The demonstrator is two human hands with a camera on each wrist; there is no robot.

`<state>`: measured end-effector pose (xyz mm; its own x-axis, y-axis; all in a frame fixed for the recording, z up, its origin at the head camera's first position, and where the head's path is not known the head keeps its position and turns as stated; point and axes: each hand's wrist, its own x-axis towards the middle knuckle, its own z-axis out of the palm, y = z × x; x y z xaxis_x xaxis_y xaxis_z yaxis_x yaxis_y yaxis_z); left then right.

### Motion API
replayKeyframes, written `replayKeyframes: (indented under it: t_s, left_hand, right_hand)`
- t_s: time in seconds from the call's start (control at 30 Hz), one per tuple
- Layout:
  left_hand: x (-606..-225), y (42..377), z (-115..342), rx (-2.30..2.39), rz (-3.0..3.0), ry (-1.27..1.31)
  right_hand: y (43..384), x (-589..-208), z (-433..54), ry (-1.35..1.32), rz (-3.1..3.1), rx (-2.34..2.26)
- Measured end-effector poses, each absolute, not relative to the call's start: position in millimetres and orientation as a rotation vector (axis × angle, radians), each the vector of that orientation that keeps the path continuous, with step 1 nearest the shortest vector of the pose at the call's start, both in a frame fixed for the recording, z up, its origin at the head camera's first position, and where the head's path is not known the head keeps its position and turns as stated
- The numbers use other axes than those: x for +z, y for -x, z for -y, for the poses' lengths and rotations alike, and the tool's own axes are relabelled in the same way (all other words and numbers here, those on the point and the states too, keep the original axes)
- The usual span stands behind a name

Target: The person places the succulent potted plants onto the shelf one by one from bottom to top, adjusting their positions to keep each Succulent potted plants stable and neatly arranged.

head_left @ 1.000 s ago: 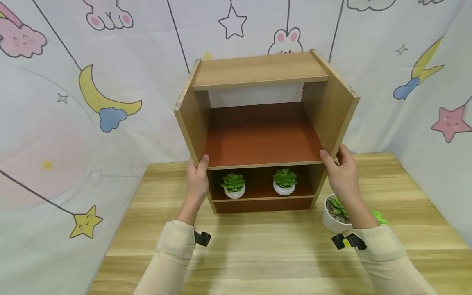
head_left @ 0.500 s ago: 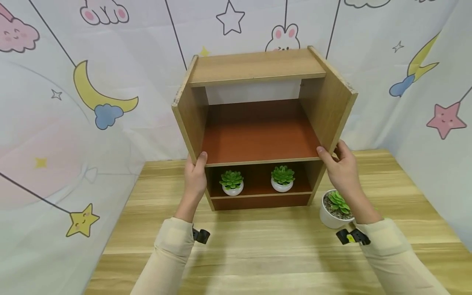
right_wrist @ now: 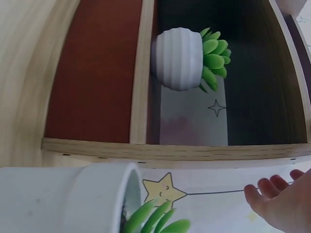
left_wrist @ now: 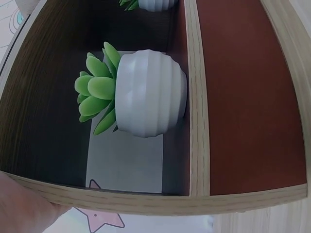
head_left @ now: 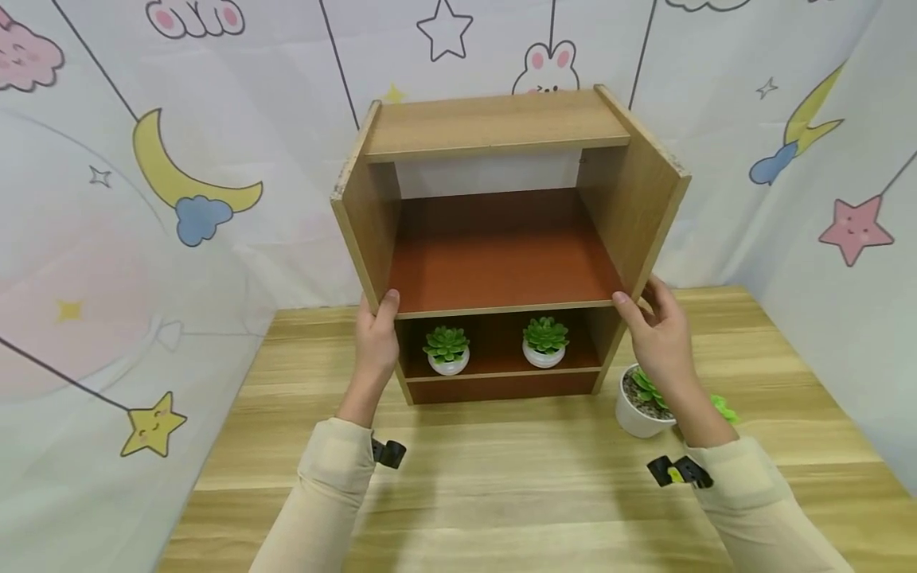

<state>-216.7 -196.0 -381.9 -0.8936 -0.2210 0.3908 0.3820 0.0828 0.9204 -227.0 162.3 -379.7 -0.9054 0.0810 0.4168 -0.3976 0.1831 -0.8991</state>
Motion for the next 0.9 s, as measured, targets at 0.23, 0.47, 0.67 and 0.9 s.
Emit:
replayKeyframes:
  t_s: [0.23,0.47,0.67,0.9]
  left_hand:
    - [-382.2,218.4,193.3,-1.871,1.921,0.173]
    - [-382.0,218.1,193.6,-1.858,1.907,0.184]
    - [-383.3,220.5,193.1,-1.858,1.886,0.203]
    - [-383.6,221.5,193.6,-1.846,1.878,0.185]
  right_hand:
    - [211.2,-377.6,-164.8,-0.314,2.171,1.675]
    - [197.1,-377.6,-160.2,-0.329,2.255,1.642]
    - [204.2,-405.2,-176.9,-0.260,2.344,1.529]
    - [189.2,-413.3,-187.4,-0.258,2.375,1.468]
